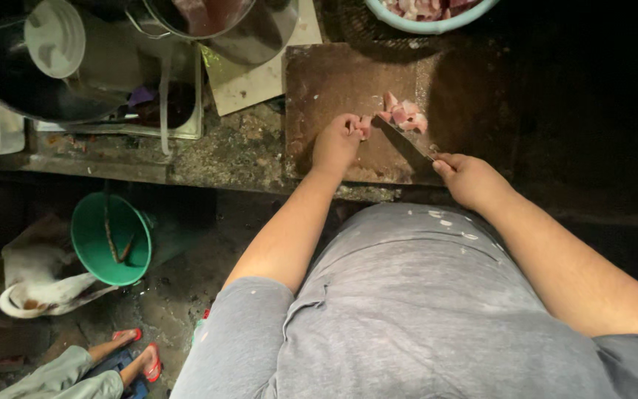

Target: The person cuts chunks of raw meat into smaller pieces using a knife on a wooden cutting board, then places the pieces into a plastic basket.

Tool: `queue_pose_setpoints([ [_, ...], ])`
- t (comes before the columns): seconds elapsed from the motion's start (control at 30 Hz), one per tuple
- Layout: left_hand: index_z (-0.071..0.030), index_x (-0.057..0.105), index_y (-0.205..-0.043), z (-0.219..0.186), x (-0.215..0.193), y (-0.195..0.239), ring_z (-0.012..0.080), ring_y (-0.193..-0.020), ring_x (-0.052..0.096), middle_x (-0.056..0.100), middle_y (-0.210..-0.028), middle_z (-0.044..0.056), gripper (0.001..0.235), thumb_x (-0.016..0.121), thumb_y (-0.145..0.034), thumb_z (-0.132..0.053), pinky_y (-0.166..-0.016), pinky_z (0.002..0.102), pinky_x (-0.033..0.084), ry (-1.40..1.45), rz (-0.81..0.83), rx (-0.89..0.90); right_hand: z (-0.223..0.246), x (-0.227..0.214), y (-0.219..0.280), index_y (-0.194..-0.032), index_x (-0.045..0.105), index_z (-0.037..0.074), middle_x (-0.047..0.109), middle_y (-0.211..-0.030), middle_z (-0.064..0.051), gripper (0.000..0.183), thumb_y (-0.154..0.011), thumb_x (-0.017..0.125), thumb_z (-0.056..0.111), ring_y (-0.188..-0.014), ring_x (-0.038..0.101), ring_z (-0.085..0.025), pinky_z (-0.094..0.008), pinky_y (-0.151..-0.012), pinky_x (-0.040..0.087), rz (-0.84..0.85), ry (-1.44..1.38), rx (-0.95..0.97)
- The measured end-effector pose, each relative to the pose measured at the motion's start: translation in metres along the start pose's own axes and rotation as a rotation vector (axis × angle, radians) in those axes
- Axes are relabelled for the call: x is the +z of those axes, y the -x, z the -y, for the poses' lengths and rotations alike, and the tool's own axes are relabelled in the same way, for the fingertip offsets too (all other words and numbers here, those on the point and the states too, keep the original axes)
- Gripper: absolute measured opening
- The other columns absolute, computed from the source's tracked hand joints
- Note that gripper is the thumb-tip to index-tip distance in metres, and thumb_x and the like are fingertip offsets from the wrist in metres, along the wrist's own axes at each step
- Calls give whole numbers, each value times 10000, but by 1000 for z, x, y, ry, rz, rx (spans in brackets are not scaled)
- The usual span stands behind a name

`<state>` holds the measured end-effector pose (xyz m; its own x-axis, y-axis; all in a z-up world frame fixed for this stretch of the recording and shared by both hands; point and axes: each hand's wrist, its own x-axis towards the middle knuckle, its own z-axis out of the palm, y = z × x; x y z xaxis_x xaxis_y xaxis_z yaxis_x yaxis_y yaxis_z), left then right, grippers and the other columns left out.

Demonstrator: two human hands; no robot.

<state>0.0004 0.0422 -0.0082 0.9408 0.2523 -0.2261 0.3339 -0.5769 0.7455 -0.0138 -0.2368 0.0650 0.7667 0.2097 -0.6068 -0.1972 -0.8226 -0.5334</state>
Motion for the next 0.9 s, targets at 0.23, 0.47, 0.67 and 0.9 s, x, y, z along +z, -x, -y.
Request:
queue_pose_setpoints([
  [0.23,-122,755,-1014,3,6,-3,352,-965,713,746,-1023,151,192,718,-854,-220,-839,433,562,-84,-28,100,17,0,10,-1338,675,129,709,-1253,-177,434,-1013,565,396,-1163,673,-354,-415,-999,510,-60,-72,-55],
  [0.47,-65,692,-869,-9,6,4,394,-867,678,711,-880,184,180,694,-837,-242,-748,504,525,-132,13,118,48,0,14,-1338,677,167,712,-1230,-170,412,-1001,567,376,-1142,675,-351,-421,-976,517,21,-47,-72],
  [0.67,-58,679,-879,-7,6,8,414,-878,667,699,-898,191,195,695,-864,-252,-755,515,522,-130,-34,191,51,1,9,-1296,699,123,713,-1141,-220,374,-1016,568,333,-1064,665,-411,-476,-905,534,-84,104,-260],
  [0.9,-69,700,-927,5,12,5,412,-909,668,700,-942,192,155,671,-861,-207,-792,524,525,-203,-17,234,52,16,-15,-1222,720,106,726,-1055,-232,330,-1048,549,328,-982,685,-427,-511,-852,544,-75,223,-260],
])
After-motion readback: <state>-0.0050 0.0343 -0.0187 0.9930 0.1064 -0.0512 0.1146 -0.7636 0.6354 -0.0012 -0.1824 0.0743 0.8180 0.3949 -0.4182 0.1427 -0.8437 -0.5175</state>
